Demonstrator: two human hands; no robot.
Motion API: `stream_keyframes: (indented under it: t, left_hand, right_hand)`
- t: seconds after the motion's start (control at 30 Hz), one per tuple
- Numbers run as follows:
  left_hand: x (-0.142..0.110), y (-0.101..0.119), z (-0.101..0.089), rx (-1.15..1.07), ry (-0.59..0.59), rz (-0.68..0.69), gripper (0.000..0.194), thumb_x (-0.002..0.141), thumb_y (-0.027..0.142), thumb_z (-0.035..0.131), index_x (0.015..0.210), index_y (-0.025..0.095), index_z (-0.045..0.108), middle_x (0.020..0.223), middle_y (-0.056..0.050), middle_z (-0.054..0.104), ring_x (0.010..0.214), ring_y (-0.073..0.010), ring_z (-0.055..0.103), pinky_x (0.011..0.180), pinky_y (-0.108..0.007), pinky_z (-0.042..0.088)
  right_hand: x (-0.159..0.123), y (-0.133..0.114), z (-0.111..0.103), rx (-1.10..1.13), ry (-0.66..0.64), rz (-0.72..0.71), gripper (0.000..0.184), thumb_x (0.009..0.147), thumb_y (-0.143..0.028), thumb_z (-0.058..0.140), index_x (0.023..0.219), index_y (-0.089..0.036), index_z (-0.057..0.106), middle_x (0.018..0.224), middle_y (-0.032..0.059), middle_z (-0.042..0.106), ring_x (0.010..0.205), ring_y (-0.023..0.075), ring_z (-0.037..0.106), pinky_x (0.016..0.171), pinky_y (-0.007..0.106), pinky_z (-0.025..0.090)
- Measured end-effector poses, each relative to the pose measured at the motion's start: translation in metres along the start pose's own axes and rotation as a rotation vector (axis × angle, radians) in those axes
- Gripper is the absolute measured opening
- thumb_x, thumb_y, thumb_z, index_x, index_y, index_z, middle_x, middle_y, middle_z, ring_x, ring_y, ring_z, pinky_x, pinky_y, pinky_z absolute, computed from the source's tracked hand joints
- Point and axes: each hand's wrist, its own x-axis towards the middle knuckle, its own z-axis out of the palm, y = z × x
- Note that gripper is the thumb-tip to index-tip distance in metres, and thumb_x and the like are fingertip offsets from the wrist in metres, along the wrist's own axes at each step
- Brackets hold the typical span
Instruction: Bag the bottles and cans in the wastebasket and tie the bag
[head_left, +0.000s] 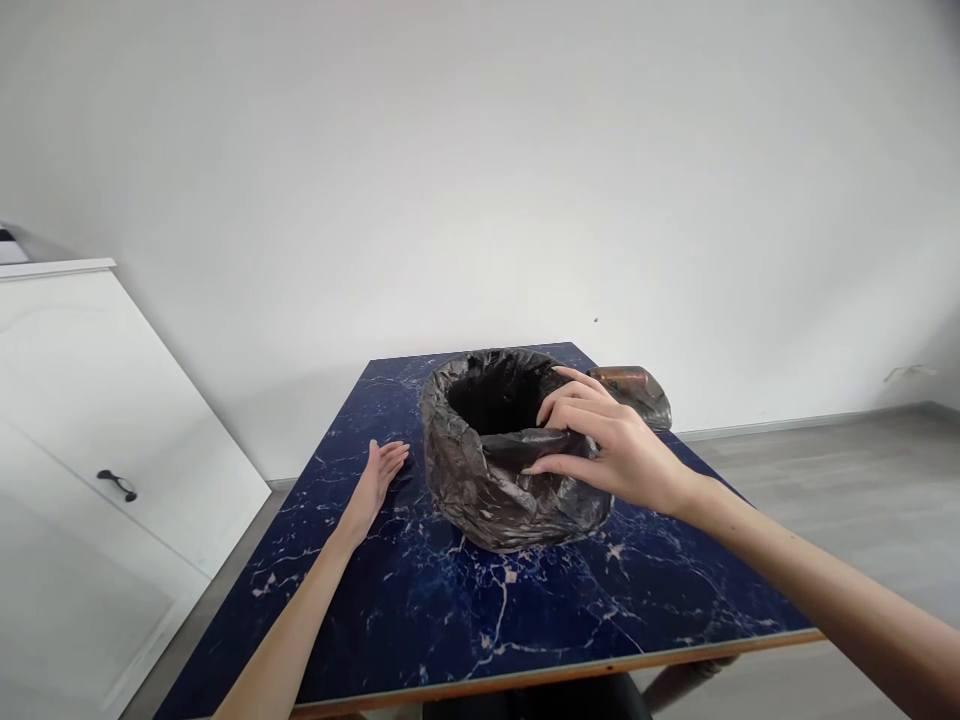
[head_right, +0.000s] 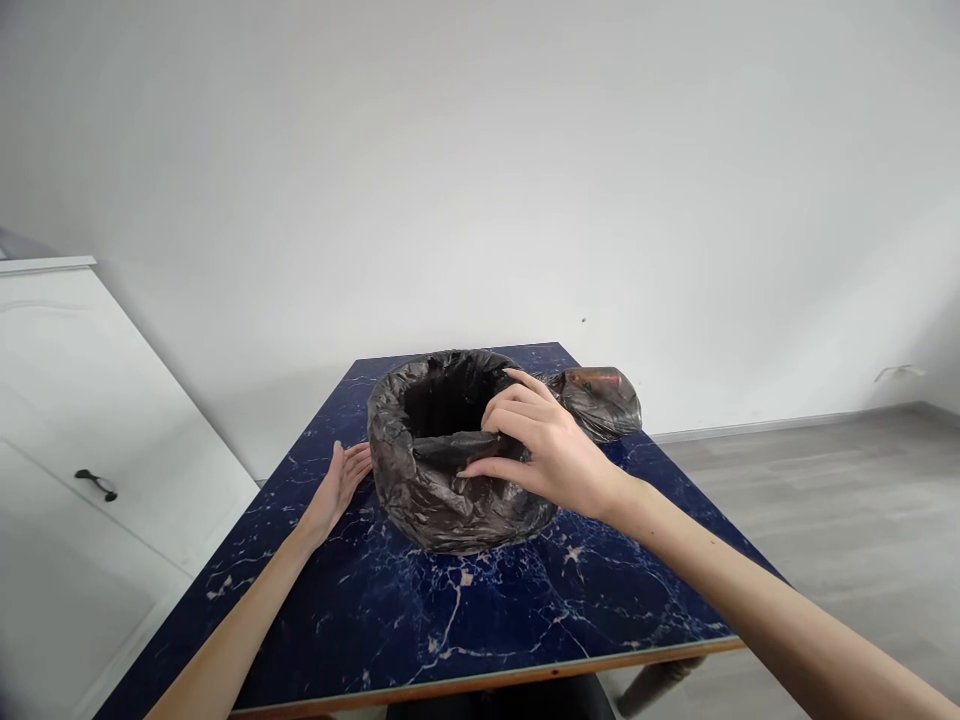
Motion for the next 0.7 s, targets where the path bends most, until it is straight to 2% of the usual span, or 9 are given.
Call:
stream_keyframes:
  t: [0.2, 0.43, 0.57, 0.7]
  left_hand:
    - [0.003, -0.003, 0.002, -0.003, 0.0, 0.007, 0.081, 0.098, 0.089, 0.04, 0.134, 0.021, 0.067, 0.153, -0.018, 0.067, 0.151, -0.0344, 0.056, 0.133, -0.05, 0.037]
    - [0.007, -0.011, 0.002, 0.046, -0.001, 0.037, 0.083, 0.095, 0.09, 0.041, 0.131, 0.02, 0.067, 0.148, -0.019, 0.07, 0.149, -0.035, 0.058, 0.131, -0.052, 0.037]
    - [0.007, -0.014, 0.005, 0.082, -0.004, 0.072, 0.08, 0.097, 0.089, 0.039, 0.129, 0.02, 0.067, 0.14, -0.017, 0.074, 0.145, -0.0339, 0.061, 0.131, -0.053, 0.036]
    - [0.005, -0.013, 0.008, 0.115, -0.008, 0.105, 0.078, 0.097, 0.088, 0.039, 0.128, 0.021, 0.067, 0.135, -0.015, 0.076, 0.143, -0.033, 0.063, 0.131, -0.053, 0.036]
  right_hand:
    - [0.001, -0.004, -0.043, 0.001, -0.151, -0.039, 0.026, 0.101, -0.04, 0.076, 0.095, -0.023, 0.058, 0.086, -0.0029, 0.065, 0.078, 0.0141, 0.066, 0.13, 0.054, 0.043]
    - [-0.029, -0.007, -0.089, -0.191, -0.134, -0.032, 0.02, 0.104, -0.041, 0.073, 0.096, -0.027, 0.061, 0.083, -0.0039, 0.067, 0.069, 0.0156, 0.066, 0.122, 0.048, 0.051]
    - [-0.06, -0.003, -0.111, -0.342, -0.093, -0.017, 0.015, 0.106, -0.042, 0.069, 0.101, -0.029, 0.063, 0.088, -0.0001, 0.072, 0.081, 0.0219, 0.074, 0.118, 0.044, 0.054]
    - [-0.094, 0.006, -0.131, -0.471, -0.039, 0.03, 0.02, 0.109, -0.048, 0.061, 0.1, -0.032, 0.069, 0.088, 0.0021, 0.075, 0.102, 0.0272, 0.077, 0.108, 0.041, 0.059]
